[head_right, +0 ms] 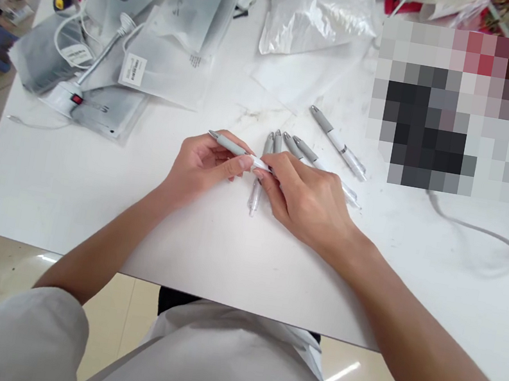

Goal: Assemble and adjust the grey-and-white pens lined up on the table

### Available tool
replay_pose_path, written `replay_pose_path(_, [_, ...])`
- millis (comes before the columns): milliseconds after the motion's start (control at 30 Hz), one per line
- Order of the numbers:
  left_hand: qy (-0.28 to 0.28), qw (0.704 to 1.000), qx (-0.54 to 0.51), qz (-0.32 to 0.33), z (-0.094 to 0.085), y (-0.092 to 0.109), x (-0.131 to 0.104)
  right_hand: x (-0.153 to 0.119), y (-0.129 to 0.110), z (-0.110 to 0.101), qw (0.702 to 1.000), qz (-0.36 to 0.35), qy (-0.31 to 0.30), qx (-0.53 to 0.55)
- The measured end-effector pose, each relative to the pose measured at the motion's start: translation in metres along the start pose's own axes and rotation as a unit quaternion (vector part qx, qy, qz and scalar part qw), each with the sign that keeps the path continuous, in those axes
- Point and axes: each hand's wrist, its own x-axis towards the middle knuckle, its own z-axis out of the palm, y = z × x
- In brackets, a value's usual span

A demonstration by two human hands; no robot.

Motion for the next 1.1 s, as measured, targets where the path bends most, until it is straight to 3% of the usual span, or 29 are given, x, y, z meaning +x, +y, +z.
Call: replay_pose_path(1100, [-0.005,1.0,0.011,0.001,0.0019,-0.0008,-0.0014,-0.002,0.0007,0.0042,1.0,0.001,0.016,0.004])
